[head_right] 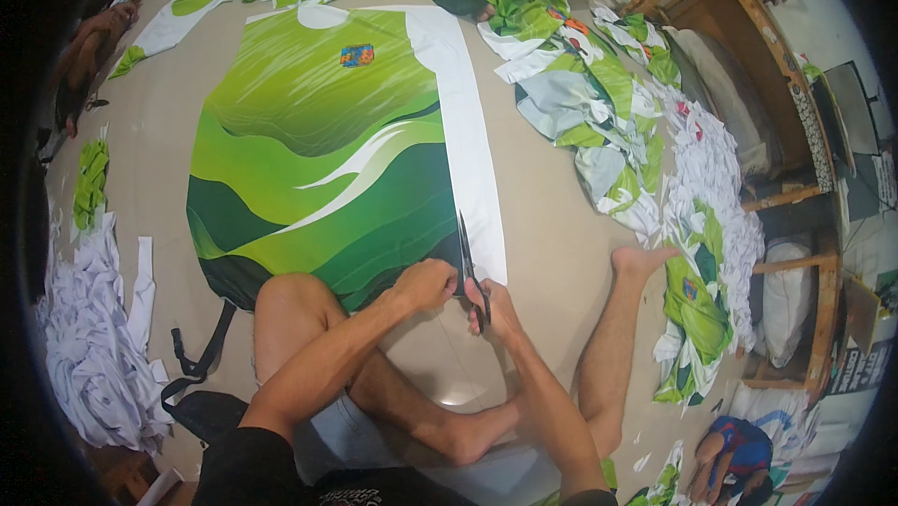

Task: The person sits on the floor and uses scissors to cut green and white patterned fabric pieces. They repeatedly pick up fabric, align it, cut along the edges, and place the cut pieces aside. Other people are visible in the background performing similar tasks.

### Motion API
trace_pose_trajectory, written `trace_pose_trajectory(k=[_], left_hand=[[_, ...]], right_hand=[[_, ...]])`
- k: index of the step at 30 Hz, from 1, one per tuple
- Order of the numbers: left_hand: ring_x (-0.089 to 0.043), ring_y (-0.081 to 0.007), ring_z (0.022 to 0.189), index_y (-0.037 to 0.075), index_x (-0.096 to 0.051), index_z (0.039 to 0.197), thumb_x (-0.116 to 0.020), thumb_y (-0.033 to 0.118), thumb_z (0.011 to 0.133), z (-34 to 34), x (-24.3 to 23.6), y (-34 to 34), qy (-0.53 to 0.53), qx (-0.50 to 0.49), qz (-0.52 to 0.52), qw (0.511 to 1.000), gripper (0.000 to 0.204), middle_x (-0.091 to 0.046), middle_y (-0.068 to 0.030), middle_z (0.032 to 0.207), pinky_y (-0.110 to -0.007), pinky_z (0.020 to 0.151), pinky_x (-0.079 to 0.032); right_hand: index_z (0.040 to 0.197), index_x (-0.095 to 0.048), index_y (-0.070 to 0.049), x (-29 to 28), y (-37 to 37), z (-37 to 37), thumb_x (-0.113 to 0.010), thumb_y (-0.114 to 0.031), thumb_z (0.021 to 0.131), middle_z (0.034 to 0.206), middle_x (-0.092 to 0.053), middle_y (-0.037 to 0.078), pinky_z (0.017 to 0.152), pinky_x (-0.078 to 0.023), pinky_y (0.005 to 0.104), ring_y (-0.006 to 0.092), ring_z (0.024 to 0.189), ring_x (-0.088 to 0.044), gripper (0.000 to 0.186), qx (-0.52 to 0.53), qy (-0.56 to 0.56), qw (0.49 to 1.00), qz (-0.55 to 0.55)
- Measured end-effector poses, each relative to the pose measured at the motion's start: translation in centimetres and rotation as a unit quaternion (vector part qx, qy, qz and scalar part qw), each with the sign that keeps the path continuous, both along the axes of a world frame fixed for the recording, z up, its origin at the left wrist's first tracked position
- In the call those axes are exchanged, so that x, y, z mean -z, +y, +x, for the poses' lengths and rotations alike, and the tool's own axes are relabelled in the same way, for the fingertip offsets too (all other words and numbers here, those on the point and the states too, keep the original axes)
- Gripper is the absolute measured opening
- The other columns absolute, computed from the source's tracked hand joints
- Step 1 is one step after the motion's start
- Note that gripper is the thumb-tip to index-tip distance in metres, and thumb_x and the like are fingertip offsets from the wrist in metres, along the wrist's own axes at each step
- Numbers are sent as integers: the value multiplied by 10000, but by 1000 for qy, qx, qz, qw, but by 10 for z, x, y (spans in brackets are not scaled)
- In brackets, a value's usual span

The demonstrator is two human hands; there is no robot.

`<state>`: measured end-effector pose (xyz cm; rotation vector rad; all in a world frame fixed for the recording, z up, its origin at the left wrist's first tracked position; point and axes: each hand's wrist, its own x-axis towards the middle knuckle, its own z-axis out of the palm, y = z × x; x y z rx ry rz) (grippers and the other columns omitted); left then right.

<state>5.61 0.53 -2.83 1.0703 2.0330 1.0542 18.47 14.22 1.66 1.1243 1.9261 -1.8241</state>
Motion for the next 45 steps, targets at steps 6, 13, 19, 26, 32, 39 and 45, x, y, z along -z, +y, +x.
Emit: trace_pose_trajectory(k=[6, 13, 19, 26, 32, 39, 45], left_hand=[[-664, -403, 751, 35, -677, 720, -626, 76, 746, -3, -10, 0, -10, 24, -21, 999, 70, -673, -194, 741, -483, 672, -522], [-677, -399, 763, 35, -684, 714, -628, 71, 748, -4, -11, -4, 36, 20, -55, 998, 75, -679, -201, 747, -497, 681, -529], [-695, -351, 845, 61, -692, 755, -634, 40, 746, -10, -29, -4, 28, 61, -94, 993, 62, -708, -163, 817, -480, 740, -528], [-698, -336, 899, 71, -706, 795, -649, 37, 753, -6, -31, -4, 63, 53, -114, 990, 78, -719, -147, 869, -496, 807, -510], [-697, -335, 911, 84, -711, 805, -652, 38, 760, -2, -22, 1, 71, 74, -135, 985, 87, -716, -149, 886, -502, 834, -497], [-685, -345, 967, 88, -716, 858, -647, 37, 773, -5, -30, 0, 64, 81, -141, 985, 120, -712, -153, 943, -536, 867, -480], [-690, -334, 1008, 44, -720, 953, -636, 21, 797, -6, -29, 0, 68, 93, -139, 983, 179, -718, -174, 1007, -543, 916, -479]], right_hand=[[882, -537, -16, 0, 9, -25, -630, -622, 896, 600, -538, 39, 413, -429, 269, 135, 434, -541, 614, -22, 4, 999, 30], [887, -513, 3, 0, 13, -37, -718, -661, 800, 597, -542, 59, 398, -454, 293, 157, 427, -553, 700, -5, 17, 1000, -16], [864, -511, -9, -1, 21, -69, -754, -617, 797, 588, -544, 51, 404, -454, 287, 151, 430, -545, 659, 8, 6, 1000, 1], [857, -529, -40, 8, 22, -79, -708, -655, 813, 597, -528, 32, 404, -438, 291, 146, 439, -540, 643, -11, -5, 1000, 26], [874, -528, -35, 3, 31, -107, -672, -711, 805, 595, -530, 28, 400, -426, 285, 147, 439, -542, 694, -9, 8, 1000, 12], [874, -544, -33, 14, 34, -118, -622, -758, 807, 606, -530, 34, 389, -414, 280, 147, 438, -539, 731, -61, 9, 992, 110], [830, -546, -36, 5, 43, -144, -592, -789, 801, 610, -531, 39, 390, -415, 280, 148, 440, -541, 755, -31, 3, 998, 55]])
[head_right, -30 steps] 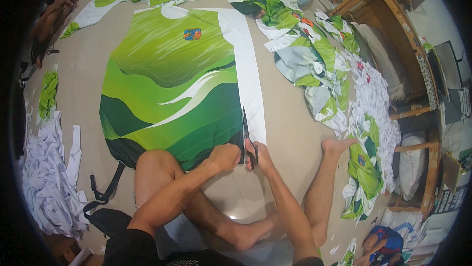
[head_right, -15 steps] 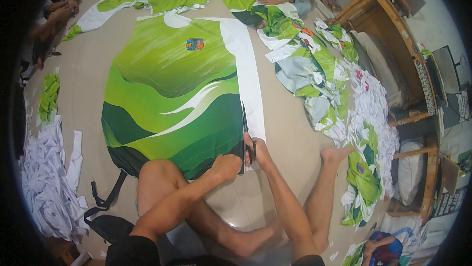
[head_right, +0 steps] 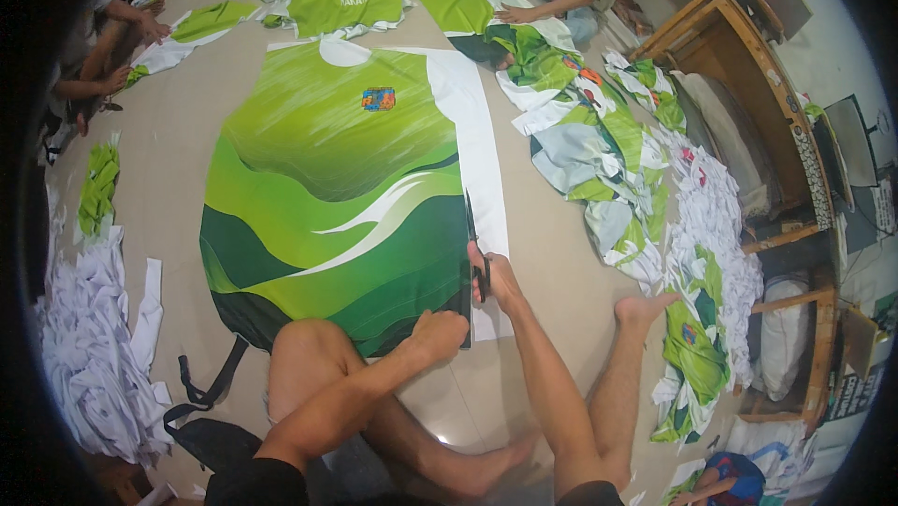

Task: The person sits on the floor and uses scissors to cut green and white patterned fabric pieces. They repeatedly pick up fabric, align it, cut along the edges, and place the cut pieces aside. Other people are visible in the background performing similar tasks.

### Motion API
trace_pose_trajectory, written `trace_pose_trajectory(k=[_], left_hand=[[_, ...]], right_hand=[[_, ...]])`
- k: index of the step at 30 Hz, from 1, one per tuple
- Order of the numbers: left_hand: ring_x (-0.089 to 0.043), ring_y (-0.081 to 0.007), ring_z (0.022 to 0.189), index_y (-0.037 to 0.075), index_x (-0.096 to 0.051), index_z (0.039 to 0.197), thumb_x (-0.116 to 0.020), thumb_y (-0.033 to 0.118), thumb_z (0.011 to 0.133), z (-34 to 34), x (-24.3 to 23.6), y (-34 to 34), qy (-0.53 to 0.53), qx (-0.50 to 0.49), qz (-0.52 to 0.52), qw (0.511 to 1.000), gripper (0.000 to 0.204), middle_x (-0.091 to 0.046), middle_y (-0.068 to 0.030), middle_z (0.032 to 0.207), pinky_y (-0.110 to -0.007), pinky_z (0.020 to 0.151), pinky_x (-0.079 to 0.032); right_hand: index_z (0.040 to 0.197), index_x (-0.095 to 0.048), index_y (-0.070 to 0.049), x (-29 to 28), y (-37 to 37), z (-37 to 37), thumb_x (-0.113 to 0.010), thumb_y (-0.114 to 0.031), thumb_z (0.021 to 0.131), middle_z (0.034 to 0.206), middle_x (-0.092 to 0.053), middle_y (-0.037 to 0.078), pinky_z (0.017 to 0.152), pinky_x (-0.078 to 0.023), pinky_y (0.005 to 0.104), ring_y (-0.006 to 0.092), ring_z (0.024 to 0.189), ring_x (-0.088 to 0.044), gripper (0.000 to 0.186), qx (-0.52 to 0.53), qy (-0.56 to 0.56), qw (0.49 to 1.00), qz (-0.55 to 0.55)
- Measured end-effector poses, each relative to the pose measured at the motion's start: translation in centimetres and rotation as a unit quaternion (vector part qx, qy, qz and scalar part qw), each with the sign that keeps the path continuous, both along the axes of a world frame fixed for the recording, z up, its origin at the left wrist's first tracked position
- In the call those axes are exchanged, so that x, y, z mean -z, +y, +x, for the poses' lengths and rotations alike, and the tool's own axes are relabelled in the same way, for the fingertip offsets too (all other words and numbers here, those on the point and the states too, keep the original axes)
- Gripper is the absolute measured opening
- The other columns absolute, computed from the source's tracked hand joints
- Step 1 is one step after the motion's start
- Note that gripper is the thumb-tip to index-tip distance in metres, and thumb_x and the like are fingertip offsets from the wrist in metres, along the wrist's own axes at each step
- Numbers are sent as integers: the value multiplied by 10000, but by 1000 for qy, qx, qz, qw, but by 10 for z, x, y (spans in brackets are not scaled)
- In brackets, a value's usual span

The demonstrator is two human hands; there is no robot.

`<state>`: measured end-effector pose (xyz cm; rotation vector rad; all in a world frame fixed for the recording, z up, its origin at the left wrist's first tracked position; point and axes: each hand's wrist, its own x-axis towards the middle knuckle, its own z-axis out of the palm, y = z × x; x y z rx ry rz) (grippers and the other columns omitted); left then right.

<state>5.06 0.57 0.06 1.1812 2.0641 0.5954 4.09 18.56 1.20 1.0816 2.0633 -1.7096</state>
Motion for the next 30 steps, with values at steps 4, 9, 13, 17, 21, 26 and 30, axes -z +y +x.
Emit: trace_pose_trajectory(k=[4, 9, 13, 17, 21, 26, 30], left_hand=[[-685, -345, 1008, 44, -715, 942, -628, 28, 795, 0, 0, 2, 9, 2, 1, 1000, 172, -713, -172, 1015, -539, 892, -482], [-673, -351, 1017, 51, -705, 923, -614, 48, 792, 4, 4, -1, 20, -20, 16, 999, 159, -703, -169, 1010, -528, 859, -485], [-683, -342, 1033, 48, -713, 988, -627, 27, 809, 0, 1, 3, 3, 2, 2, 1000, 200, -707, -175, 1063, -561, 957, -467], [-683, -340, 1035, 44, -716, 983, -628, 29, 812, 0, -1, 2, -6, 5, 0, 1000, 193, -711, -173, 1048, -562, 951, -468], [-684, -340, 1033, 45, -721, 982, -634, 37, 816, -1, 0, 2, -5, 8, -8, 1000, 187, -715, -173, 1034, -555, 937, -470], [-682, -342, 1038, 49, -725, 980, -652, 65, 829, -2, -5, 0, -8, 11, -11, 1000, 168, -715, -170, 1035, -552, 934, -468], [-676, -342, 1051, 50, -726, 981, -650, 68, 839, -1, -4, 3, -10, 13, -15, 1000, 162, -712, -172, 1053, -559, 953, -459]], right_hand=[[812, -532, -30, 0, 5, -16, -695, -703, 789, 592, -542, 50, 375, -402, 280, 150, 419, -535, 693, -7, 11, 999, 30], [788, -521, -34, 9, 4, -22, -811, -573, 762, 569, -557, 66, 359, -383, 279, 156, 397, -532, 612, -9, 31, 998, 56], [751, -524, -59, 6, 14, -32, -689, -734, 771, 566, -535, 51, 388, -413, 299, 159, 424, -540, 695, 20, 24, 999, -32], [730, -507, -70, 1, 13, -54, -674, -756, 764, 584, -526, 43, 399, -429, 307, 164, 434, -543, 708, 4, 9, 1000, 16], [757, -535, -51, 8, 14, -61, -736, -713, 743, 590, -534, 52, 399, -432, 299, 166, 441, -557, 691, -25, 31, 996, 81], [799, -560, 12, 1, 19, -72, -730, -709, 752, 593, -554, 72, 385, -432, 301, 162, 432, -561, 742, 14, 23, 1000, -9], [751, -556, -4, -1, 24, -92, -729, -698, 762, 588, -551, 69, 380, -431, 300, 164, 426, -557, 716, 8, 6, 1000, 6]])
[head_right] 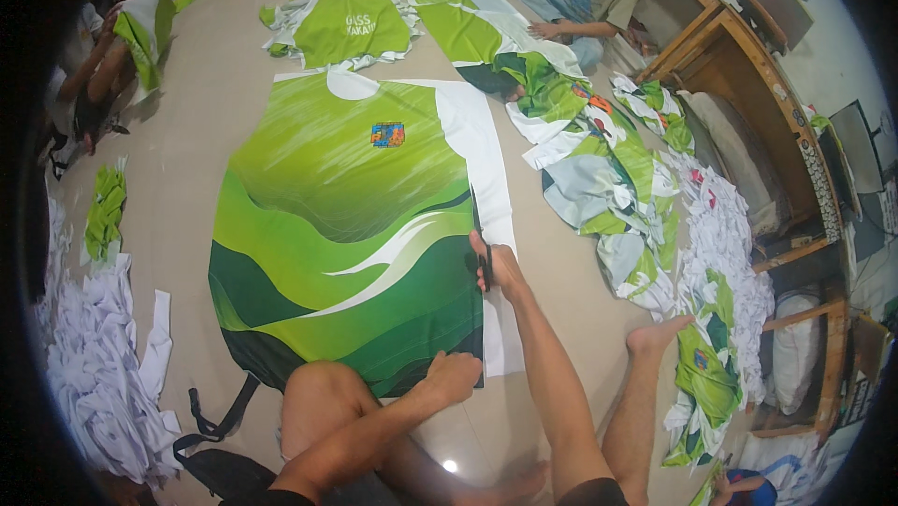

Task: The person sits on the floor and uses scissors to cut green and white patterned fabric pieces. They repeatedly pick up fabric, align it, cut along the edges, and place the cut pieces aside. Other people are visible in the background performing similar tasks.

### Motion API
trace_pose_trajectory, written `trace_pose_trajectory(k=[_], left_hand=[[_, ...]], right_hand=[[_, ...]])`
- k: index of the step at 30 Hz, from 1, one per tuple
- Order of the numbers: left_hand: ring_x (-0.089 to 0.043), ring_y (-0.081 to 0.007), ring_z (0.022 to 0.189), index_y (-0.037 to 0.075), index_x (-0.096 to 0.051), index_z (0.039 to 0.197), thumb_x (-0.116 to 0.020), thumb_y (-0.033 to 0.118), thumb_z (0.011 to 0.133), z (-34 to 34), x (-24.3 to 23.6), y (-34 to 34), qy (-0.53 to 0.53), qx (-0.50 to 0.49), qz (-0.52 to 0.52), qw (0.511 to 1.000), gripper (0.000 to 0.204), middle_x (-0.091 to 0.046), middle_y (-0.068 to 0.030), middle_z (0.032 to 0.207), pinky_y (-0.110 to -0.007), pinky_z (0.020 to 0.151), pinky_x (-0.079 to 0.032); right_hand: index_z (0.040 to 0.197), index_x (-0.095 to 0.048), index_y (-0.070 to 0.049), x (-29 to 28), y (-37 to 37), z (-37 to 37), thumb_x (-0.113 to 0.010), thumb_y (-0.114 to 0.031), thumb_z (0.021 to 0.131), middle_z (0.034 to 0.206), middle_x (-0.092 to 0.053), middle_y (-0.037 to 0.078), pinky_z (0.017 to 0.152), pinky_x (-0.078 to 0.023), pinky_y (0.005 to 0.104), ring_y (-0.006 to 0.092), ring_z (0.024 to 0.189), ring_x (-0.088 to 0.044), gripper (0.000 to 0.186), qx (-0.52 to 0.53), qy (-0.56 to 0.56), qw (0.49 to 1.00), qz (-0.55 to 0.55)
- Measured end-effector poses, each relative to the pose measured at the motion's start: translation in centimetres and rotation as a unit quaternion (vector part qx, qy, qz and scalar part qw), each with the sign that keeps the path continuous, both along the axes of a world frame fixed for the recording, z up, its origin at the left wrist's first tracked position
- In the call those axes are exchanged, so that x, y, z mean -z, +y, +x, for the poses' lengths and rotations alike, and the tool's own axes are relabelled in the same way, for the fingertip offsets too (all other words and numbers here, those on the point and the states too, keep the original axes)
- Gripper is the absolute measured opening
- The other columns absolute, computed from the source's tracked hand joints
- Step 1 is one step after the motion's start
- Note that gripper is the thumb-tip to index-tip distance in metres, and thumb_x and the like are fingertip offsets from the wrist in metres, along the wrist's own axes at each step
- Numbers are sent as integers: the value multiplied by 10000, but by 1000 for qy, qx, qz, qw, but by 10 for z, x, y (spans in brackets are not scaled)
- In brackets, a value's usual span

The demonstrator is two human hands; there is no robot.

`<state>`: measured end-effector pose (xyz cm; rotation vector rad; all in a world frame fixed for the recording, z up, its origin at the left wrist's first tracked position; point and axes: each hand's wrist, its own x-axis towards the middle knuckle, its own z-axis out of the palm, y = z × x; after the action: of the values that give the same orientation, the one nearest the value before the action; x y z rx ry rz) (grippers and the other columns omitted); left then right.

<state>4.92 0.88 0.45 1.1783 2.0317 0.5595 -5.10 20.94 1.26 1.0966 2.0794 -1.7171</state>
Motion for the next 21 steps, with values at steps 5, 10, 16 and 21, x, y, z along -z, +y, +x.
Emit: trace_pose_trajectory(k=[5, 10, 16, 21], left_hand=[[-670, -342, 1058, 52, -724, 992, -640, 43, 827, -1, 2, 0, -19, -8, 4, 1000, 185, -705, -169, 1064, -562, 977, -450], [-663, -342, 1075, 51, -717, 1010, -619, 26, 825, -1, 1, 0, -14, 4, -6, 1000, 211, -696, -167, 1063, -559, 967, -456], [-660, -343, 1056, 52, -705, 982, -601, 30, 827, 2, 10, 1, -11, -7, 17, 1000, 188, -686, -166, 1043, -567, 941, -457], [-651, -350, 1045, 46, -697, 915, -595, 32, 814, 2, 12, 0, -20, -18, 18, 999, 145, -678, -167, 1024, -585, 924, -448]], right_hand=[[745, -562, -5, 13, 1, -11, -729, -675, 779, 592, -551, 67, 381, -437, 306, 163, 427, -554, 692, -25, 40, 996, 72], [756, -567, -13, 19, 13, -20, -745, -655, 775, 601, -544, 61, 386, -427, 304, 163, 432, -541, 666, 21, 29, 999, -22], [779, -573, 15, 11, 16, -49, -737, -700, 748, 610, -548, 70, 404, -446, 309, 171, 458, -565, 734, -9, 28, 998, 53], [764, -565, -46, 17, 16, -53, -670, -748, 774, 570, -507, 32, 410, -408, 301, 160, 447, -518, 710, -5, 38, 999, 13]])
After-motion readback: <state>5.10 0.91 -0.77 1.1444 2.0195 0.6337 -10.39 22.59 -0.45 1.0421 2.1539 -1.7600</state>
